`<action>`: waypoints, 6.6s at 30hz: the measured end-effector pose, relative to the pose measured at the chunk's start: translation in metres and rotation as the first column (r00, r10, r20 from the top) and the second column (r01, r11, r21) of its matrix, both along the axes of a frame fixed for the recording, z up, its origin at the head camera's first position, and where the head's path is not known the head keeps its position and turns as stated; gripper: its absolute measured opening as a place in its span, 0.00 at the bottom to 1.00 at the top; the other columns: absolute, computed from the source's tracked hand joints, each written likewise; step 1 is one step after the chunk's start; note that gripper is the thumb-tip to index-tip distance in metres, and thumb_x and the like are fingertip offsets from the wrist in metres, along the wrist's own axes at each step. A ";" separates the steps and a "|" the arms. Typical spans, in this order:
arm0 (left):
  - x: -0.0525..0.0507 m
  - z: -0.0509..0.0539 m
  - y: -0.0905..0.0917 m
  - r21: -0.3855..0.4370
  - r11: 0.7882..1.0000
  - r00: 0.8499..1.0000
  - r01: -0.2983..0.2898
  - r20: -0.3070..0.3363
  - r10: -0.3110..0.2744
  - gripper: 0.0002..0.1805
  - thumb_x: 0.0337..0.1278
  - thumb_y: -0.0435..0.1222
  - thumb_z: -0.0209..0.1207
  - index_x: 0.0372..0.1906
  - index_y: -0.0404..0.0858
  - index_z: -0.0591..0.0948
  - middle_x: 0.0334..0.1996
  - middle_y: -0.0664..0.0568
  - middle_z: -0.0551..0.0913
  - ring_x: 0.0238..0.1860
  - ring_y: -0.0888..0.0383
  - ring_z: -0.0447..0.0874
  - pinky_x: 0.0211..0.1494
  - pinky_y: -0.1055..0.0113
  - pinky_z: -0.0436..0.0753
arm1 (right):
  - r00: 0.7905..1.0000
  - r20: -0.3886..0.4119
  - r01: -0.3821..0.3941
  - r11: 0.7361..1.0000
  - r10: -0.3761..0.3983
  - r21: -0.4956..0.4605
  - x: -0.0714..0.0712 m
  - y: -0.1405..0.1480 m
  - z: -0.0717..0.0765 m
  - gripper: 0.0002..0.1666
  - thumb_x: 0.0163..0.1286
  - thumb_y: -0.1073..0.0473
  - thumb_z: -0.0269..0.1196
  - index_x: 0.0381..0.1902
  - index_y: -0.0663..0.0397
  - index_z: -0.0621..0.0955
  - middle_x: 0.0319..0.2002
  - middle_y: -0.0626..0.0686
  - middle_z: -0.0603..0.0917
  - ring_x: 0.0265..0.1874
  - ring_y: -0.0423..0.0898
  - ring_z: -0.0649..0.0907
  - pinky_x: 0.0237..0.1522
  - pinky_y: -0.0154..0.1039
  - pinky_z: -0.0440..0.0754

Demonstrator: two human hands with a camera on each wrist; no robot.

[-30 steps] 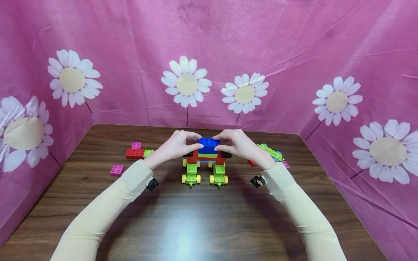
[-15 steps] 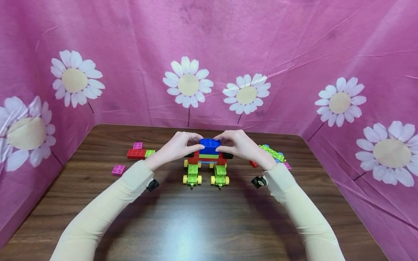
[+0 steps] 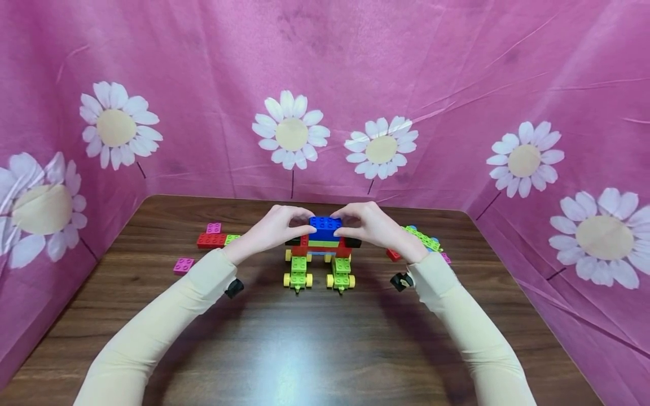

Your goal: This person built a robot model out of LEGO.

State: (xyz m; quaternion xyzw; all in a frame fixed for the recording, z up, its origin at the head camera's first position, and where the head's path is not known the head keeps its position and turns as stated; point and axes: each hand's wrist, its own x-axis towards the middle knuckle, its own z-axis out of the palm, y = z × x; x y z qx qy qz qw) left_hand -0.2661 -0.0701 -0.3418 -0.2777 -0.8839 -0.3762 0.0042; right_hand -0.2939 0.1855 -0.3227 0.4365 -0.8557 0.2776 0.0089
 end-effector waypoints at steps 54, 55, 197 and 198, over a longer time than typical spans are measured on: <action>0.007 0.006 -0.093 -0.055 0.970 0.960 -0.235 -0.172 0.223 0.22 0.61 0.41 0.65 0.56 0.33 0.82 0.52 0.40 0.86 0.53 0.45 0.85 0.55 0.49 0.82 | 0.997 -0.073 0.007 0.999 -0.003 0.051 0.002 0.001 0.000 0.22 0.62 0.57 0.71 0.53 0.58 0.84 0.47 0.55 0.89 0.43 0.46 0.86 0.49 0.44 0.86; 0.007 0.003 -0.102 -0.066 0.968 0.958 -0.243 -0.174 0.229 0.21 0.61 0.40 0.65 0.56 0.32 0.82 0.51 0.39 0.87 0.53 0.44 0.85 0.55 0.49 0.81 | 0.997 -0.071 0.007 0.999 -0.004 0.051 0.003 0.001 0.000 0.22 0.62 0.57 0.71 0.53 0.58 0.84 0.47 0.55 0.89 0.43 0.46 0.86 0.49 0.43 0.86; -0.001 0.038 -0.008 -0.123 0.990 0.972 0.067 -0.215 -0.093 0.17 0.49 0.34 0.71 0.48 0.37 0.88 0.35 0.47 0.86 0.31 0.58 0.77 0.32 0.71 0.81 | 0.995 -0.102 0.002 0.995 0.009 0.102 0.001 -0.003 0.002 0.19 0.65 0.56 0.69 0.51 0.59 0.85 0.46 0.55 0.89 0.44 0.45 0.87 0.49 0.41 0.86; -0.001 0.039 -0.008 -0.128 0.989 0.972 0.069 -0.213 -0.095 0.17 0.49 0.34 0.71 0.48 0.36 0.88 0.35 0.47 0.87 0.30 0.58 0.77 0.32 0.72 0.79 | 0.995 -0.099 0.005 0.994 0.006 0.106 0.001 -0.003 0.002 0.19 0.65 0.56 0.69 0.51 0.59 0.85 0.46 0.55 0.89 0.44 0.45 0.87 0.50 0.41 0.86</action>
